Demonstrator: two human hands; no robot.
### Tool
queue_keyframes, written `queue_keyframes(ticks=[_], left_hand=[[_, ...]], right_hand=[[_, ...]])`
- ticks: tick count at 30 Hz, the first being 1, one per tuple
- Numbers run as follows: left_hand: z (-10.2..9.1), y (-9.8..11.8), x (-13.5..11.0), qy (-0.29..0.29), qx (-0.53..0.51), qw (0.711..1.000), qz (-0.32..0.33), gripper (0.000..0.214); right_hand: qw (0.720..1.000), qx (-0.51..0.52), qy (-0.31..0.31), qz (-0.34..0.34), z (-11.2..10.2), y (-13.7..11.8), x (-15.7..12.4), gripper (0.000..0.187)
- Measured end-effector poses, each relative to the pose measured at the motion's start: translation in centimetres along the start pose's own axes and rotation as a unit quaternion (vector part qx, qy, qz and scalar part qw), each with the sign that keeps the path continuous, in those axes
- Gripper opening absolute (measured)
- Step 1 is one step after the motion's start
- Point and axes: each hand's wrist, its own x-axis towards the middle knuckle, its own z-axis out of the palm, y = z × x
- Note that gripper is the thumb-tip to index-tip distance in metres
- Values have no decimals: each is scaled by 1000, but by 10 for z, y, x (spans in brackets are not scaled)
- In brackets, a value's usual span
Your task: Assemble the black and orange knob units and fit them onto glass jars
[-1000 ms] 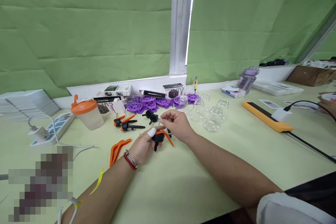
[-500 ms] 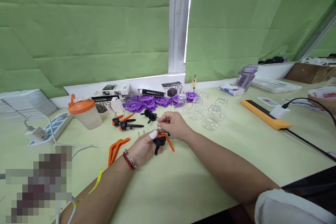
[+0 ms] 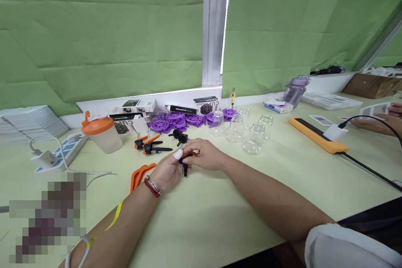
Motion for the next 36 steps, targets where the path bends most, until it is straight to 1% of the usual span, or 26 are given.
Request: queue_keyframes(ticks=[2, 3, 6, 9, 12, 15, 19, 21, 24, 26, 27, 28, 29, 30, 31, 32, 33, 34, 35, 36], left_hand=[[0, 0, 2, 11, -21, 1000, 17, 18], [1, 1, 3, 16, -30, 999, 24, 20], [2, 1, 4, 17, -36, 999, 26, 26], [0, 0, 1, -5, 3, 1000, -4, 29], [-3, 1, -3, -40, 66, 996, -34, 41], [-6, 4, -5, -52, 145, 988, -22, 47], [-7, 11, -7, -33, 251, 967, -6, 43], [-4, 12, -8, -52, 270, 961, -15, 38], [1, 11, -7, -76, 263, 961, -38, 31], [3, 9, -7, -70, 245, 966, -51, 31], [3, 8, -6, -61, 238, 968, -53, 32], [3, 7, -6, -49, 232, 970, -52, 34], [2, 7, -5, -33, 226, 972, -47, 34], [1, 7, -4, -15, 219, 975, -40, 34], [0, 7, -3, 2, 208, 978, -31, 33], [-2, 7, -2, 18, 196, 980, -23, 32], [-3, 7, -1, 31, 182, 983, -15, 32], [-5, 7, 0, 41, 169, 985, -9, 31], [-6, 7, 1, 51, 158, 986, -4, 32], [-7, 7, 2, 58, 150, 987, 1, 33]], right_hand=[[997, -76, -12, -27, -2, -1, 0, 31], [994, -107, -16, -30, -2, -1, 0, 36], [988, -148, -24, -30, -3, -1, 0, 33], [989, -134, -56, -41, -7, -1, 0, 34], [987, -113, -92, -66, -12, -2, 0, 35], [984, -112, -113, -80, -16, -3, 0, 30], [984, -109, -113, -85, -16, 0, -2, 23], [985, -111, -103, -88, -14, 1, -3, 25], [984, -110, -103, -99, -11, 2, -3, 31], [982, -115, -102, -111, -11, 2, -2, 30], [983, -120, -90, -110, -12, 3, -1, 26], [985, -125, -63, -98, -14, 5, 0, 23], [989, -130, -22, -71, -17, 7, 1, 19], [990, -135, 27, -30, -21, 12, 1, 16], [986, -141, 85, 29, -27, 17, 0, 14], [975, -152, 130, 95, -34, 22, -1, 12], [960, -168, 157, 160, -40, 28, -3, 12], [944, -188, 160, 216, -47, 34, -6, 13], [931, -210, 145, 259, -53, 39, -10, 12], [921, -222, 115, 298, -58, 43, -13, 11]])
